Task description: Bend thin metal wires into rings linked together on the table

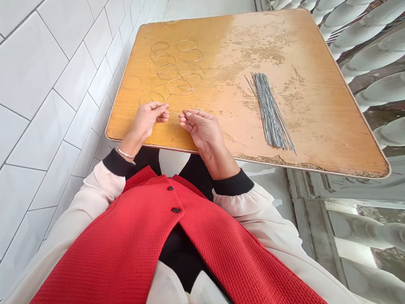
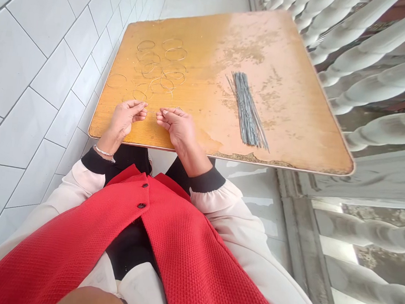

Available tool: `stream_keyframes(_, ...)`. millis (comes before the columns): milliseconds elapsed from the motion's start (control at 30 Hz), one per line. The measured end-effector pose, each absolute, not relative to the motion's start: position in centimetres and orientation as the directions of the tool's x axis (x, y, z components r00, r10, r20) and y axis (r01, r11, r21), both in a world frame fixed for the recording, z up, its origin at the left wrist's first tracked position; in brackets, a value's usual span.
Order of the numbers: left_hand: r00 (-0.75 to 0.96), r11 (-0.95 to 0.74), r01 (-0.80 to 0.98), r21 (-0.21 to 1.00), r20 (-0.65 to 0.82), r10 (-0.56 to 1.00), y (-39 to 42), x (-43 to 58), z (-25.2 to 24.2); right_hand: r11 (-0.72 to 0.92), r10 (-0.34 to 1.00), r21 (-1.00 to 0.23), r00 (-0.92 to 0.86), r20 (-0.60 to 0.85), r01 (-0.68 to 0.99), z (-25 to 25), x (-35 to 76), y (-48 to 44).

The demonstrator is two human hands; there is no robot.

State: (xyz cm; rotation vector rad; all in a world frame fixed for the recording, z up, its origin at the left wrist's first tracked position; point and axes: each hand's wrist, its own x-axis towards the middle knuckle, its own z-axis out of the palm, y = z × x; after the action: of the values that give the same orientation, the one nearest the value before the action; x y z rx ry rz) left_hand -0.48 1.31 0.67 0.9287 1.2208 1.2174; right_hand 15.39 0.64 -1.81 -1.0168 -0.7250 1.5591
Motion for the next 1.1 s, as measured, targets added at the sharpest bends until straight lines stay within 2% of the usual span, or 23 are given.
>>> stream_keyframes(167,-0.127,0.119,-0.262,0.958,-0.156,0.98,0.9,1.1,0.0,-0.196,0.971,-0.827,0.014,-0.239,-0.528,-1.8,14.4,0.2)
stream_keyframes(467,-0.157,0.041,-0.175,0.984,-0.069,0.985,0.9,1.2,-0.7,-0.219,0.969,-0.844,-0.011,-0.245,-0.489,-1.6,14.9,0.5)
stream_keyframes(600,-0.113,0.084,-0.2,0.976,-0.108,0.988,0.8,0.7,-0.3,-0.239,0.964,-0.839,-0.013,-0.267,-0.488,-1.2,15.3,0.6)
stream_keyframes(900,-0.003,0.167,-0.427,0.889,-0.187,0.982,0.3,0.9,-0.5,-0.207,0.975,-0.86,-0.022,-0.222,-0.467,-1.1,15.1,0.3)
stream_keyframes(1100,0.037,0.207,-0.446,0.871,-0.213,0.976,0.1,1.2,-0.5,-0.186,0.977,-0.86,0.004,-0.213,-0.476,-1.3,14.9,0.3)
